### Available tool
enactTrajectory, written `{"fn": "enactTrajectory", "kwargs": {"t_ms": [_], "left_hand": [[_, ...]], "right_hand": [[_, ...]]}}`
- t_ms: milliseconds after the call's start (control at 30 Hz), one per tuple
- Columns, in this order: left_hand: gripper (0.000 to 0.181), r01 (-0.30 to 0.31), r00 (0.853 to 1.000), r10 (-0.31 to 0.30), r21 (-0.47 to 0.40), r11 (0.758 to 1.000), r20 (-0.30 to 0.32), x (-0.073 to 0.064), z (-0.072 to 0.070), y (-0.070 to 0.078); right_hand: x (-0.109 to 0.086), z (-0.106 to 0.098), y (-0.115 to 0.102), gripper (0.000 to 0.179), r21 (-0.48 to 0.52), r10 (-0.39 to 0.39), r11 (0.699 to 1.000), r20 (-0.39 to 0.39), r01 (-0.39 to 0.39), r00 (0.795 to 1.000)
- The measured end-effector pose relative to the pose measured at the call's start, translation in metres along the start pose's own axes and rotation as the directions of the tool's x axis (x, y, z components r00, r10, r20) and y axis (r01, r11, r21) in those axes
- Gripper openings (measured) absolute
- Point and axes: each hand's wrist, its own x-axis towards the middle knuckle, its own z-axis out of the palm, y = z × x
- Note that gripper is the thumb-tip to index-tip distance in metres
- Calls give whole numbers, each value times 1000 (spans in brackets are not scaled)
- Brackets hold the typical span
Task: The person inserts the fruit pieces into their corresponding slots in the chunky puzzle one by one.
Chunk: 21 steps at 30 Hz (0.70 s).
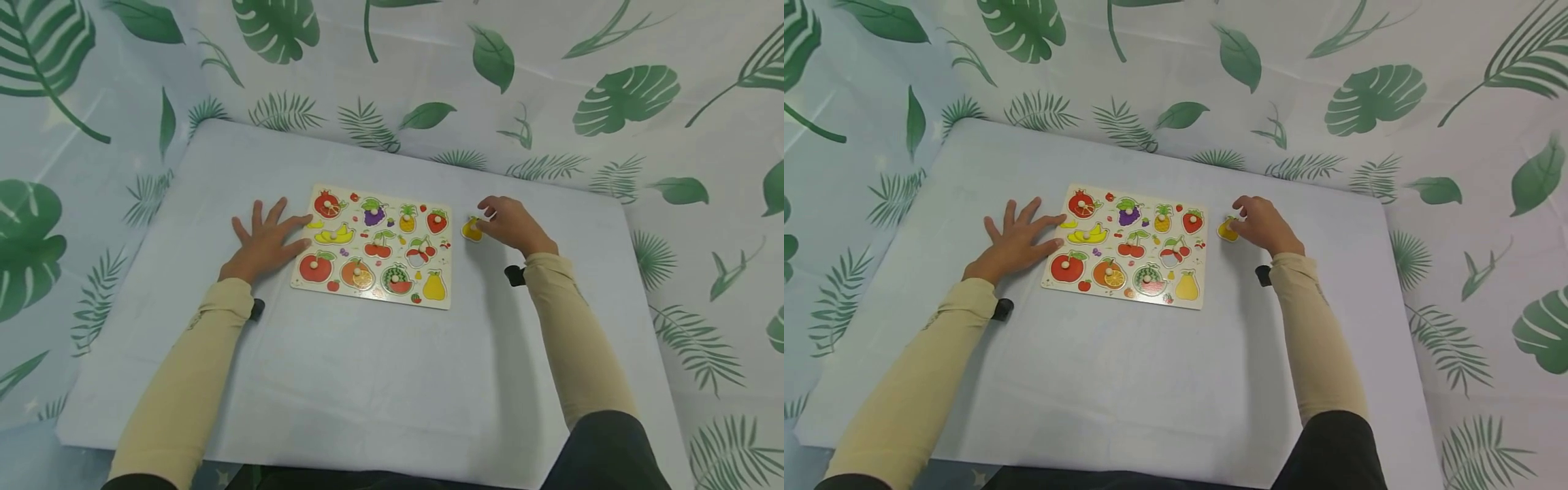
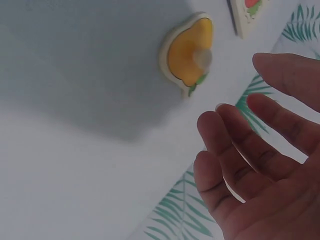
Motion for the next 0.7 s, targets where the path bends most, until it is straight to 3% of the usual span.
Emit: {"fn": "enactTrajectory", "kwargs": {"t_ms": [400, 700], "left_hand": [[65, -11, 1000, 11, -7, 1000, -14, 0, 1, -1], [65, -9, 1000, 9, -16, 1000, -18, 0, 1, -1]], "right_hand": [[16, 23, 16, 24, 52, 45, 998, 22, -47, 999], [18, 31, 15, 22, 2, 5, 1000, -23, -5, 1000]]}}
